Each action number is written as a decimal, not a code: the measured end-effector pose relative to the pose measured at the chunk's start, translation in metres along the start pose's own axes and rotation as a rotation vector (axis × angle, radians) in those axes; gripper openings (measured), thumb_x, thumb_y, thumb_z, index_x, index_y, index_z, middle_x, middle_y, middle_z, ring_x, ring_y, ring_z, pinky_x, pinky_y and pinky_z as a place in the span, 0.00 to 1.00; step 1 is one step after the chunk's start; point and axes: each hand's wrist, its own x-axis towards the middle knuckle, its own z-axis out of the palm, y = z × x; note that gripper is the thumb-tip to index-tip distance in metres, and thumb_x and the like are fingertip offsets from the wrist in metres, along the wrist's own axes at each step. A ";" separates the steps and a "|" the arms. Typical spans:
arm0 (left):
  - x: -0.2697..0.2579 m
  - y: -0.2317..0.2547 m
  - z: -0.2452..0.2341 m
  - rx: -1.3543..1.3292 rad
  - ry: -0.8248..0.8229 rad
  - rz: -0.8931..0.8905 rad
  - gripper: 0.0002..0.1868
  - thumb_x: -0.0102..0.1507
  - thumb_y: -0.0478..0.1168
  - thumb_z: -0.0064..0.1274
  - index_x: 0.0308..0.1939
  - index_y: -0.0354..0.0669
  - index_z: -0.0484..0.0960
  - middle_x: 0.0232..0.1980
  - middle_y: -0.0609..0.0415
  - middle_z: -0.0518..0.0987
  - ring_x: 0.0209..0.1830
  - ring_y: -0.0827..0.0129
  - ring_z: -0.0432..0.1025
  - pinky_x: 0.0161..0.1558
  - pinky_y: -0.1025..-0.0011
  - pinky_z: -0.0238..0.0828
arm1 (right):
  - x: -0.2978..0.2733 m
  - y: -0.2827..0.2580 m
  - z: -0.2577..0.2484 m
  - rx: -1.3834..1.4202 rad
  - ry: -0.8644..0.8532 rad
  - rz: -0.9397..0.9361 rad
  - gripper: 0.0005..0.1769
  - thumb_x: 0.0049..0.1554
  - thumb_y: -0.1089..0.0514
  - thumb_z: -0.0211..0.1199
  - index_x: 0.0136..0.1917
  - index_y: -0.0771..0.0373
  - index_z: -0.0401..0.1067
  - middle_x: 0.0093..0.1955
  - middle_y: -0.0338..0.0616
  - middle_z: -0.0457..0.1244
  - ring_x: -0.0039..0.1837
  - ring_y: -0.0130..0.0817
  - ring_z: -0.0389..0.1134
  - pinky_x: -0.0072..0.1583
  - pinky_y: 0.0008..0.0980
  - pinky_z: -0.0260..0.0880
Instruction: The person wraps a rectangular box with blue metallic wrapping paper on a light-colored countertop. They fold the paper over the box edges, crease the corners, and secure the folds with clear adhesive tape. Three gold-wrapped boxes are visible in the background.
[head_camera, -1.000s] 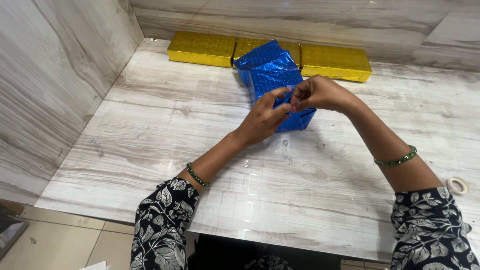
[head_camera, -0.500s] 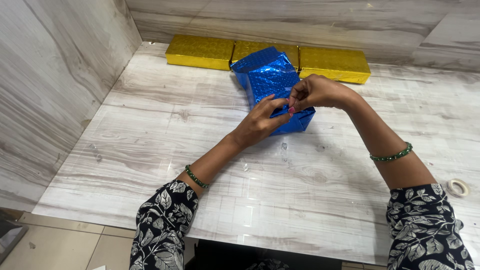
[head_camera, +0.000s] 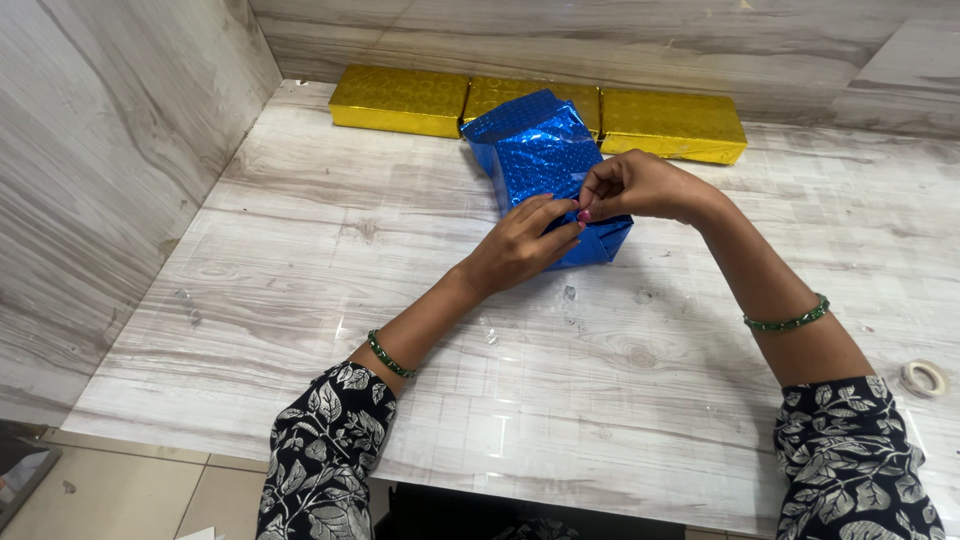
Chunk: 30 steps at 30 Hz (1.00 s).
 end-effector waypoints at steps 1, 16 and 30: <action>0.000 0.000 0.000 0.007 -0.006 0.005 0.12 0.66 0.39 0.64 0.50 0.39 0.84 0.59 0.51 0.75 0.60 0.61 0.73 0.68 0.59 0.72 | -0.001 0.001 0.001 -0.003 0.009 0.012 0.10 0.48 0.56 0.75 0.43 0.61 0.80 0.37 0.40 0.73 0.42 0.28 0.73 0.50 0.27 0.72; -0.004 -0.004 -0.001 0.069 0.012 0.087 0.16 0.65 0.41 0.64 0.54 0.38 0.82 0.60 0.47 0.75 0.61 0.57 0.71 0.67 0.56 0.69 | 0.049 0.129 -0.059 0.413 0.527 -0.101 0.12 0.61 0.58 0.66 0.59 0.59 0.75 0.52 0.36 0.70 0.53 0.26 0.71 0.52 0.26 0.75; -0.005 -0.005 0.001 0.056 0.031 0.092 0.17 0.64 0.39 0.64 0.55 0.37 0.81 0.57 0.46 0.75 0.58 0.57 0.72 0.64 0.57 0.70 | 0.115 0.194 -0.175 -0.383 1.330 0.025 0.27 0.50 0.60 0.81 0.60 0.56 0.74 0.58 0.43 0.64 0.49 0.34 0.70 0.52 0.40 0.70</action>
